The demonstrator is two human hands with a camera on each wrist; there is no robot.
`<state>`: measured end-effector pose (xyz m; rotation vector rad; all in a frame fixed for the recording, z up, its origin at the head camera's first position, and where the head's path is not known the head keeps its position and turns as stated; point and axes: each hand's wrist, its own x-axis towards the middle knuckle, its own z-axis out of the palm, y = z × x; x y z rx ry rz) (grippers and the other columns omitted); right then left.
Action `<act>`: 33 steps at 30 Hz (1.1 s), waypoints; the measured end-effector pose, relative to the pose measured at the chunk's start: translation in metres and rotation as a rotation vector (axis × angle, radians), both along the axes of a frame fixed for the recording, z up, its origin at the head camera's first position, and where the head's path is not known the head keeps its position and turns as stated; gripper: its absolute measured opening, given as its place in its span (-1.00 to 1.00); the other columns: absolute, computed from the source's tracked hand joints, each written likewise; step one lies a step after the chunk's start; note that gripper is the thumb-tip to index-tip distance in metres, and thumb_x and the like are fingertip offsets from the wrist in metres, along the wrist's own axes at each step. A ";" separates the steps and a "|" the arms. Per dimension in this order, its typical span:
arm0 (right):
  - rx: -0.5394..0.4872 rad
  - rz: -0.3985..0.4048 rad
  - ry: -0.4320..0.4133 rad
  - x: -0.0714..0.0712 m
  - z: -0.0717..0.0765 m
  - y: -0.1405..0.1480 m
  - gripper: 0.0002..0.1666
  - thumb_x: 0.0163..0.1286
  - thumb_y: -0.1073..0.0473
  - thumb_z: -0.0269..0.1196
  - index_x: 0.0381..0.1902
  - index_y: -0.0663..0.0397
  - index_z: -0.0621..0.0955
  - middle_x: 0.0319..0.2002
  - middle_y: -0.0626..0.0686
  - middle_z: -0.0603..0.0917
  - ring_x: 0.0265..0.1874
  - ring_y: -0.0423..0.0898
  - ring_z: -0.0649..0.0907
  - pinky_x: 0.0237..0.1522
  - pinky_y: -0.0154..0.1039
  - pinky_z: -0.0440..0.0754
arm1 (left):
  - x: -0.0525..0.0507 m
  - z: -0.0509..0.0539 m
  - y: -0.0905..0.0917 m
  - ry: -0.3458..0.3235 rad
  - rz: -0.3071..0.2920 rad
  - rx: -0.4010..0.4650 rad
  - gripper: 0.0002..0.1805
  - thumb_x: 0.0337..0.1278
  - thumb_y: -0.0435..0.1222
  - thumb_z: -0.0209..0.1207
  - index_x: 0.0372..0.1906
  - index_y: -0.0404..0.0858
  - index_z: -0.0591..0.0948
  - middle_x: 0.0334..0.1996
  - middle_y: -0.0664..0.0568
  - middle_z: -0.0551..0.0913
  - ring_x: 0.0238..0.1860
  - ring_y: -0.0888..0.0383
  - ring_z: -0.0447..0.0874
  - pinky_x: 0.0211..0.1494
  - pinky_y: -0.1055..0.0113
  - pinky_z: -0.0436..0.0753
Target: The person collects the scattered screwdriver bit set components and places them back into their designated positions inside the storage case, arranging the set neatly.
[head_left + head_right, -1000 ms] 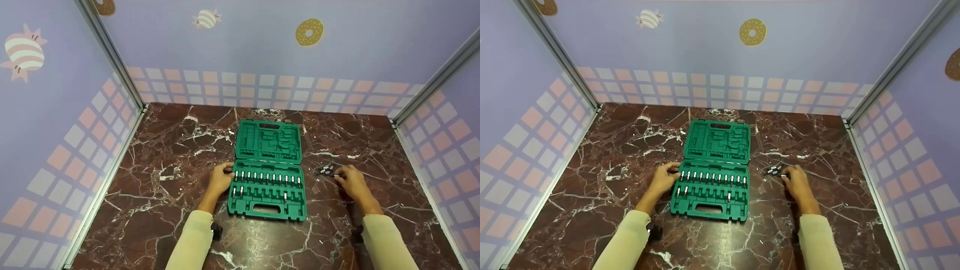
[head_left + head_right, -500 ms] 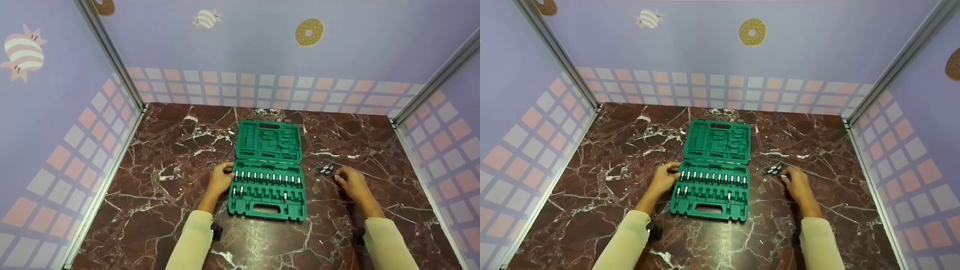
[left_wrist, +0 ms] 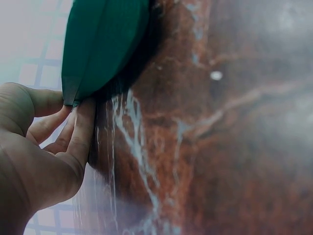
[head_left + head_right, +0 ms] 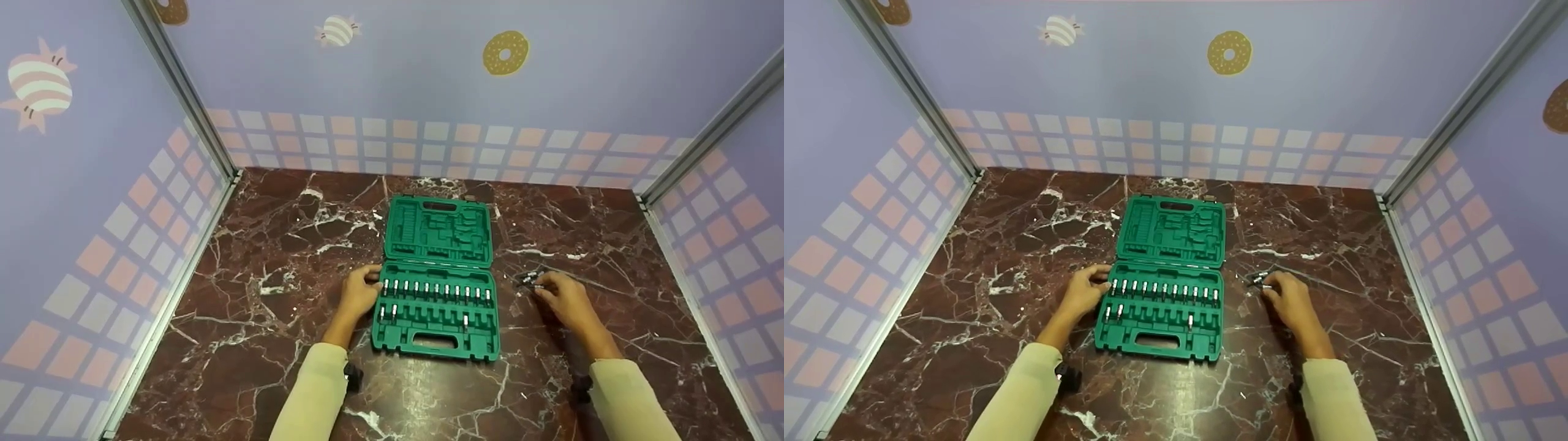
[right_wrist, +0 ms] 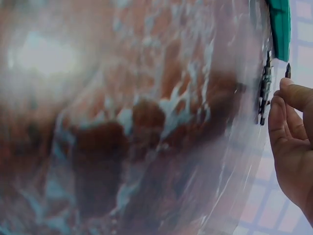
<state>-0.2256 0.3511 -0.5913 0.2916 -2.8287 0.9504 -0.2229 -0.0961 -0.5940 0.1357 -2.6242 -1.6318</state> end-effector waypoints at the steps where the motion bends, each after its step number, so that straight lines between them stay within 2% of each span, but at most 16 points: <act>1: -0.009 0.001 -0.006 0.000 0.000 -0.002 -0.85 0.34 0.36 0.40 -0.15 0.18 0.70 -0.17 0.21 0.77 -0.18 0.20 0.76 -0.10 0.12 0.69 | 0.000 0.000 0.000 -0.007 0.003 0.004 -0.63 0.22 -0.53 0.26 0.12 -0.30 0.72 -0.11 -0.19 0.76 -0.07 -0.11 0.73 0.05 0.00 0.69; 9: -0.080 0.042 -0.047 -0.001 0.005 -0.022 -0.84 0.36 0.34 0.39 -0.10 0.17 0.71 -0.16 0.17 0.78 -0.16 0.12 0.76 -0.09 -0.06 0.71 | 0.000 0.000 0.001 -0.019 0.011 0.001 -0.63 0.22 -0.52 0.27 0.12 -0.30 0.72 -0.10 -0.18 0.77 -0.06 -0.10 0.74 0.07 0.01 0.69; 14: -0.097 0.084 -0.051 0.001 0.009 -0.039 -0.85 0.36 0.35 0.39 -0.13 0.16 0.71 -0.18 0.12 0.77 -0.17 0.08 0.76 -0.10 -0.05 0.72 | 0.001 0.001 0.001 -0.018 0.013 0.001 -0.63 0.21 -0.53 0.27 0.12 -0.31 0.72 -0.11 -0.18 0.77 -0.06 -0.10 0.75 0.07 0.01 0.69; 18: -0.079 0.106 -0.025 0.000 0.011 -0.052 -0.85 0.31 0.33 0.43 -0.16 0.13 0.73 -0.21 0.09 0.78 -0.22 0.03 0.75 -0.14 -0.09 0.71 | 0.001 0.001 0.001 -0.028 0.011 0.012 -0.63 0.22 -0.52 0.26 0.13 -0.30 0.72 -0.10 -0.18 0.76 -0.06 -0.10 0.75 0.08 0.01 0.69; 22: -0.103 0.128 -0.020 0.001 0.014 -0.066 -0.84 0.28 0.34 0.45 -0.18 0.11 0.73 -0.23 0.06 0.79 -0.26 -0.02 0.74 -0.19 -0.19 0.69 | 0.001 0.000 0.000 -0.015 0.003 -0.001 -0.63 0.21 -0.53 0.27 0.12 -0.32 0.72 -0.10 -0.19 0.77 -0.07 -0.11 0.76 0.07 0.01 0.69; 27: -0.139 0.190 -0.029 0.002 0.015 -0.085 -0.84 0.28 0.35 0.44 -0.19 0.10 0.73 -0.22 0.06 0.77 -0.27 -0.07 0.73 -0.22 -0.25 0.69 | 0.000 0.000 -0.001 -0.023 0.003 0.000 -0.64 0.22 -0.52 0.27 0.12 -0.31 0.72 -0.09 -0.19 0.76 -0.06 -0.11 0.76 0.08 0.01 0.69; 33: -0.132 0.276 -0.033 0.006 0.019 -0.110 -0.82 0.30 0.33 0.44 -0.14 0.06 0.74 -0.18 0.04 0.75 -0.25 -0.07 0.74 -0.21 -0.22 0.72 | 0.000 0.000 0.000 -0.022 0.001 -0.001 -0.64 0.22 -0.52 0.27 0.12 -0.32 0.72 -0.09 -0.20 0.76 -0.06 -0.11 0.77 0.08 0.02 0.70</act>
